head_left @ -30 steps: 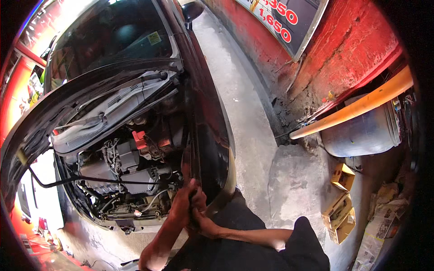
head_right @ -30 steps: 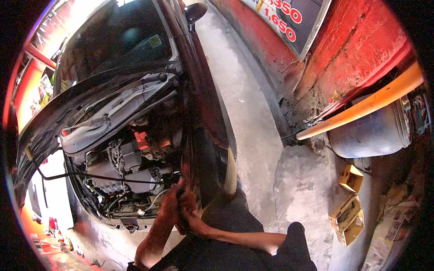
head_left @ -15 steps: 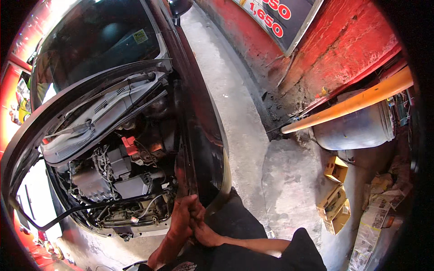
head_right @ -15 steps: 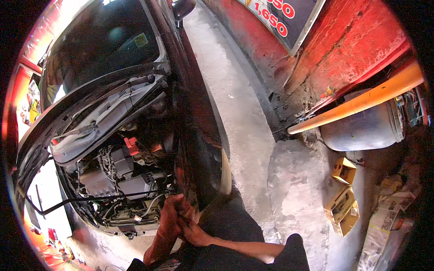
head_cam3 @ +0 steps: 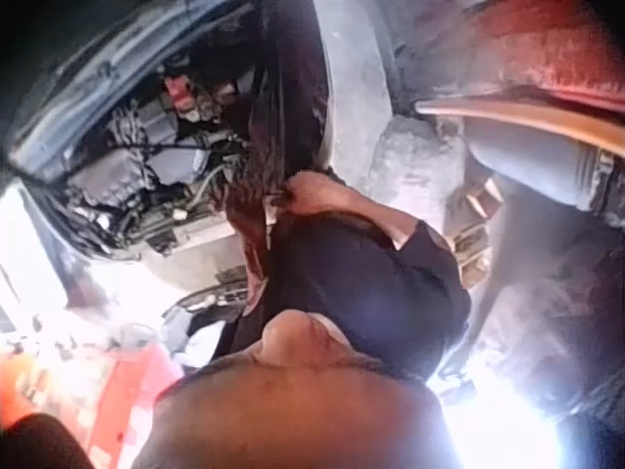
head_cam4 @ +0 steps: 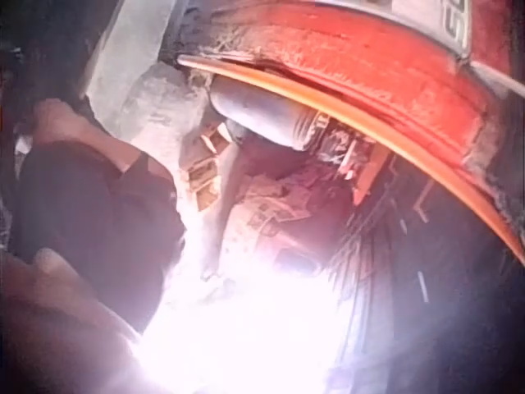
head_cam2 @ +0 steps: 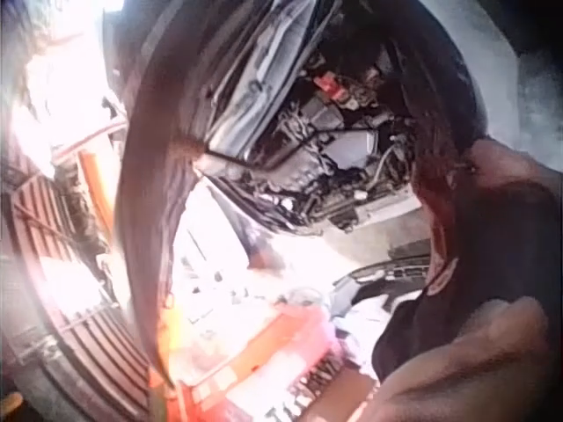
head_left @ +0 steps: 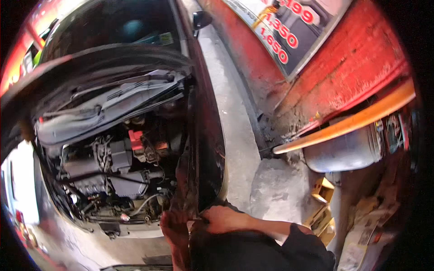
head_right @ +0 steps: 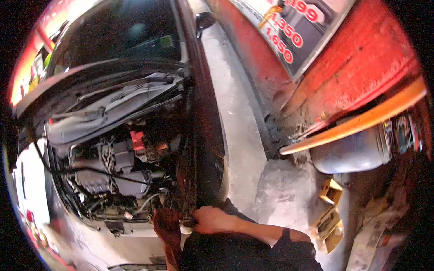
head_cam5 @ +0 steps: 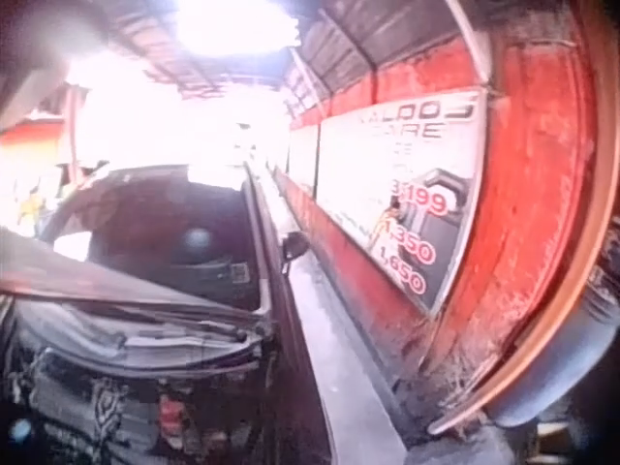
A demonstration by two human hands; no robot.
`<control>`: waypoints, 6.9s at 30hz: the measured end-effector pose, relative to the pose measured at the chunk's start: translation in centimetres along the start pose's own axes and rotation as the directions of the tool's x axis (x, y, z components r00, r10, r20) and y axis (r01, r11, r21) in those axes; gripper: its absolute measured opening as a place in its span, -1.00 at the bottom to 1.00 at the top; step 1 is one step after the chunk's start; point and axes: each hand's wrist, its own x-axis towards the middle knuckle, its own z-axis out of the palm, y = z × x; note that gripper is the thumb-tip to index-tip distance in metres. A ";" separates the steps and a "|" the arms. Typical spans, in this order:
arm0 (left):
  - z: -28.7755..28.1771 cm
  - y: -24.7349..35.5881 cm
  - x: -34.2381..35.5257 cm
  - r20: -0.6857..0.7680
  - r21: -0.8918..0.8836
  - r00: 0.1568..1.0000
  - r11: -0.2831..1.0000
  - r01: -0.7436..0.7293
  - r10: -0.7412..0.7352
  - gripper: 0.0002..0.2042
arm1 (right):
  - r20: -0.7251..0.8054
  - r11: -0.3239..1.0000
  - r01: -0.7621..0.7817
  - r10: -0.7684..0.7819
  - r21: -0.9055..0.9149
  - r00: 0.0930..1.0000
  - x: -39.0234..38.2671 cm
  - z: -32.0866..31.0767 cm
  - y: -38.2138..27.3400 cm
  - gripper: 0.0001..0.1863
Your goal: Repairing and securing the front headlight and bumper trim of a vehicle using hand tools.
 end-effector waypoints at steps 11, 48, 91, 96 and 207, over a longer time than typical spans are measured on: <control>-2.4 2.8 -2.8 0.445 0.895 0.833 0.153 -0.418 -0.329 -0.83 | -0.386 0.740 0.253 -0.572 -0.623 0.724 4.8 -4.4 -2.8 -0.74; -1.4 -8.5 3.1 0.436 -0.081 0.751 0.809 0.582 -0.496 -0.80 | -0.214 0.496 0.070 -0.493 -0.865 0.843 -3.0 0.2 -1.8 -0.49; -1.9 -8.0 4.6 0.563 -0.300 0.595 0.529 0.794 -0.573 -0.81 | -0.164 0.295 -0.033 -0.435 -0.955 0.885 -3.4 -0.1 -6.6 -0.51; -1.7 -9.1 5.0 0.625 -0.352 0.606 0.515 0.782 -0.492 -0.82 | -0.542 0.738 -0.073 -0.420 -0.671 0.728 -6.6 1.8 -3.3 -0.66; 0.1 4.3 5.0 0.392 0.906 0.911 0.228 -0.358 -0.127 -0.74 | -0.595 0.547 0.473 -0.802 -0.691 0.057 6.9 7.9 -0.7 -0.75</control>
